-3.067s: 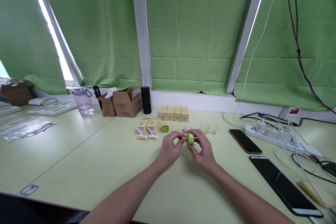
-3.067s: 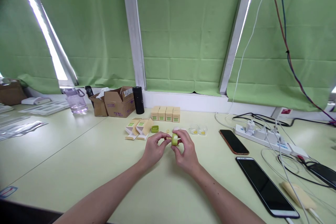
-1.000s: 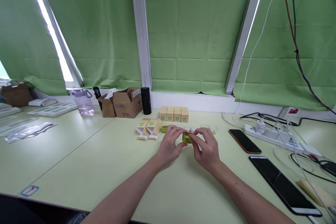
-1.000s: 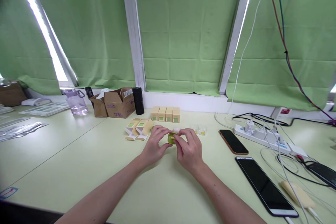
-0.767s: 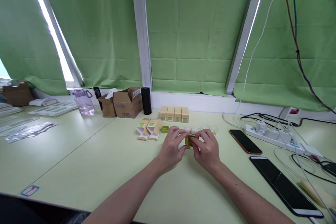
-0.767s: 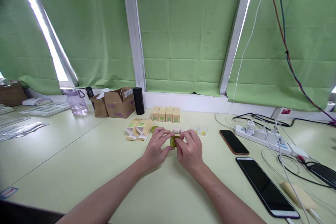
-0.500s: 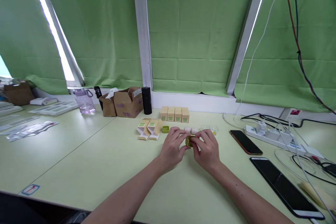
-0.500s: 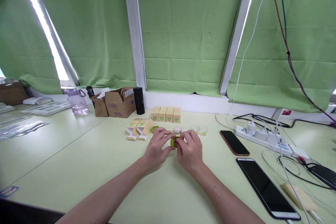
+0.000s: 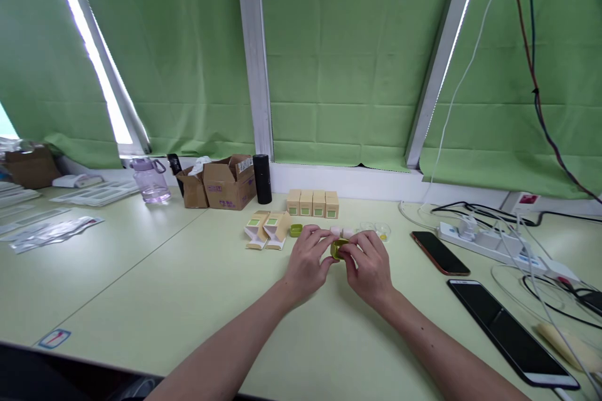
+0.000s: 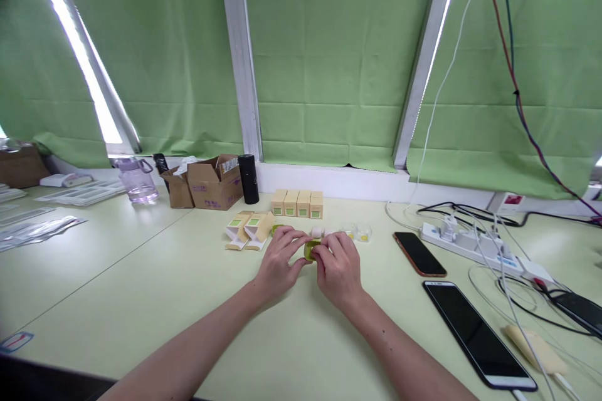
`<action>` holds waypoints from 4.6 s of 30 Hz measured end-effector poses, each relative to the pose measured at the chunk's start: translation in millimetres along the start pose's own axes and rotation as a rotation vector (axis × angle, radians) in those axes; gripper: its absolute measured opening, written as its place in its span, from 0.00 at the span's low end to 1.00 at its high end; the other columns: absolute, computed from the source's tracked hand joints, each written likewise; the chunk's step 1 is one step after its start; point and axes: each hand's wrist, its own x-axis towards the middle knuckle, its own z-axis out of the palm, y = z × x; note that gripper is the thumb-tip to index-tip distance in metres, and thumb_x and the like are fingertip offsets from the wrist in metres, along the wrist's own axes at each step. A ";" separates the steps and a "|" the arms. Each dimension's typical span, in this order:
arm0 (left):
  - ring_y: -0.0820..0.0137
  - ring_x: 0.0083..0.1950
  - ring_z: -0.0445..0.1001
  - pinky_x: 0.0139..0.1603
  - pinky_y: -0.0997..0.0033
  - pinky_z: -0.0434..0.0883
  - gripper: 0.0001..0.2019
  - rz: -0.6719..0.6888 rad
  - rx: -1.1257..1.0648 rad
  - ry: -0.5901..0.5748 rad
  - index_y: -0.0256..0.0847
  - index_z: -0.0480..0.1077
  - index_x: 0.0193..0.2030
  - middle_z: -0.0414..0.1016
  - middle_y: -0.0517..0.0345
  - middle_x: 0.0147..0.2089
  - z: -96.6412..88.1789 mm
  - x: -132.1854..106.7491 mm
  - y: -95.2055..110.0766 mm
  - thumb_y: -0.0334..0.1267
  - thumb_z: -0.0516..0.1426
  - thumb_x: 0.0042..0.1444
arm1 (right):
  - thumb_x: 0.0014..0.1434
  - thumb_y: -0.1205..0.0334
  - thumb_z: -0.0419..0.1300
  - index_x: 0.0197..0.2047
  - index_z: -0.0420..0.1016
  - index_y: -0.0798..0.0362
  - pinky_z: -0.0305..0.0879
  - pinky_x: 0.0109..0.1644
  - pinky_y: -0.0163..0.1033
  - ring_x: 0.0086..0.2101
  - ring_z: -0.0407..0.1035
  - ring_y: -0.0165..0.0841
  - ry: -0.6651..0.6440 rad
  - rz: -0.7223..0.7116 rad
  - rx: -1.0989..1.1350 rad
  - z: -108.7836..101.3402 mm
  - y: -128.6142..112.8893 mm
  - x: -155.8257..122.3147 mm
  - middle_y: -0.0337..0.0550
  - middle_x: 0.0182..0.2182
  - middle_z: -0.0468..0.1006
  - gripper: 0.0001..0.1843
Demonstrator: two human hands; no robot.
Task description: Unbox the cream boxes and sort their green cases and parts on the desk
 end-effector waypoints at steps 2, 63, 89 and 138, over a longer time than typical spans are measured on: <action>0.54 0.56 0.66 0.54 0.50 0.74 0.20 0.002 0.002 0.001 0.43 0.73 0.58 0.77 0.48 0.54 -0.1 -0.2 -0.2 0.26 0.61 0.60 | 0.62 0.74 0.60 0.37 0.75 0.48 0.63 0.37 0.46 0.37 0.63 0.41 0.003 -0.006 0.000 0.0 -0.2 -0.2 0.45 0.33 0.74 0.10; 0.60 0.54 0.74 0.50 0.60 0.73 0.21 -0.549 -0.520 0.226 0.45 0.73 0.57 0.78 0.48 0.55 -5.1 10.7 -14.9 0.36 0.66 0.56 | 0.65 0.72 0.58 0.37 0.73 0.50 0.59 0.37 0.44 0.37 0.65 0.39 -0.007 0.020 0.023 -2.2 -3.1 -1.8 0.45 0.32 0.73 0.08; 0.67 0.38 0.76 0.36 0.70 0.68 0.17 -1.013 -1.277 0.385 0.39 0.71 0.38 0.84 0.42 0.45 -8.8 13.9 -29.2 0.48 0.69 0.53 | 0.62 0.74 0.57 0.35 0.71 0.49 0.59 0.31 0.37 0.35 0.71 0.34 -0.298 0.179 -0.052 18.4 10.9 -24.3 0.41 0.35 0.76 0.09; 0.51 0.68 0.60 0.63 0.50 0.60 0.17 -0.448 0.376 -0.225 0.44 0.72 0.55 0.78 0.49 0.55 -38.6 24.9 -69.4 0.32 0.59 0.59 | 0.63 0.72 0.59 0.36 0.80 0.48 0.61 0.42 0.42 0.41 0.68 0.39 -0.245 0.220 -0.033 34.0 34.4 -5.2 0.43 0.37 0.79 0.10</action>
